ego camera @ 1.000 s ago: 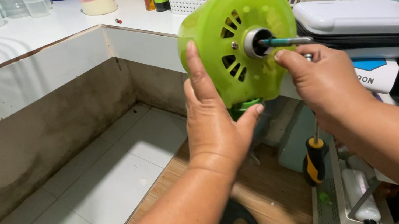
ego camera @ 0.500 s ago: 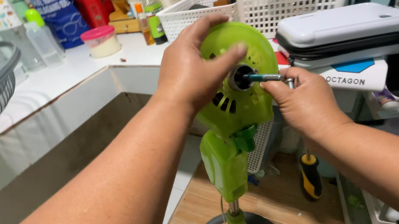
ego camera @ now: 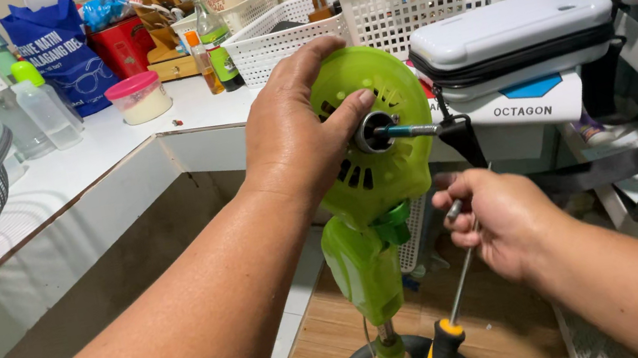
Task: The person uses a screwdriver to loosen and remove screws from the rear housing of a green electric fan. They detach the rear cover and set it aside, exposing the fan's internal components.
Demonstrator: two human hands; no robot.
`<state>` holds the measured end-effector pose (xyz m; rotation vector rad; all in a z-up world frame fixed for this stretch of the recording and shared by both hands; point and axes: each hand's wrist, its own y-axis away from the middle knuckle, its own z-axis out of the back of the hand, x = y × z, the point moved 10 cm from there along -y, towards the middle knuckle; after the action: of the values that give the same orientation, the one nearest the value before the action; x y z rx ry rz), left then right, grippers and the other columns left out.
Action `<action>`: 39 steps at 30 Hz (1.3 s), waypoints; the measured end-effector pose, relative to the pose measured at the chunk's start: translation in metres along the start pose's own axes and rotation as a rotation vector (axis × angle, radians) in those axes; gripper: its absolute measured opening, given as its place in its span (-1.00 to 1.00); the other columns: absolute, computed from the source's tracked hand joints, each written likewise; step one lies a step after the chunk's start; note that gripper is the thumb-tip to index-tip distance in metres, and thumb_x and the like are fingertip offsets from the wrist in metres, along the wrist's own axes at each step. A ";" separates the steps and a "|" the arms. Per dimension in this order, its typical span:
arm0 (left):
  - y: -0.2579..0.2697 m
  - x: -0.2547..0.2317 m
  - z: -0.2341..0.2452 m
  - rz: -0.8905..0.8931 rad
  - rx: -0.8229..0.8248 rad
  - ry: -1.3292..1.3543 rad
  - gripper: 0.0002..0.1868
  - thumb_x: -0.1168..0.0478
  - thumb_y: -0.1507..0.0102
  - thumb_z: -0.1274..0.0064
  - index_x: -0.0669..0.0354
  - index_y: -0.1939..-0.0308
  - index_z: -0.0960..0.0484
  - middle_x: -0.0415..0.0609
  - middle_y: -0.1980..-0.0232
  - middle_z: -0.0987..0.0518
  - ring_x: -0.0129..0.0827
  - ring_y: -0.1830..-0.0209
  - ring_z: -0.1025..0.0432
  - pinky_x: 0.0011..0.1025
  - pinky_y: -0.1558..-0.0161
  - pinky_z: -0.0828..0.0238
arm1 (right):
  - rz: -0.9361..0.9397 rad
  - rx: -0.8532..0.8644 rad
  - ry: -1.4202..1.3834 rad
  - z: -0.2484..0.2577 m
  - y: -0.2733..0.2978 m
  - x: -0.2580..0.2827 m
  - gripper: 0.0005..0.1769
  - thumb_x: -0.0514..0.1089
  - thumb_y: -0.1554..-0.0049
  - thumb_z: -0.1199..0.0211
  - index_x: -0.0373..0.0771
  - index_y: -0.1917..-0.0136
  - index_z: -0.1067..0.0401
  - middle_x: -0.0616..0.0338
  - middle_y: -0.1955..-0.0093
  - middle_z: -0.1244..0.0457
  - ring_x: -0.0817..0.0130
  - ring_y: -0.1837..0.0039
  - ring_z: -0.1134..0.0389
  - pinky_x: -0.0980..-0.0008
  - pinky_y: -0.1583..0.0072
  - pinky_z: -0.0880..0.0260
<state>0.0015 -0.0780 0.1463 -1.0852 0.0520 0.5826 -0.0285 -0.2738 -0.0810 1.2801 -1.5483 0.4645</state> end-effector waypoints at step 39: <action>0.000 0.004 0.016 -0.001 -0.085 0.019 -0.34 0.11 -0.07 -0.35 0.05 -0.23 -0.50 0.00 -0.12 -0.60 0.00 -0.20 -0.35 -0.14 -0.28 -0.26 | 0.440 -0.006 0.512 -0.030 0.001 0.073 -0.51 0.28 -0.20 -0.17 -0.13 -0.12 -0.49 0.35 0.34 -0.16 0.57 0.31 -0.12 0.53 0.28 -0.03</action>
<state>0.0017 -0.0631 0.1528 -1.1730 0.0440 0.5781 -0.0088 -0.2849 -0.0050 0.7249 -1.3738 0.9830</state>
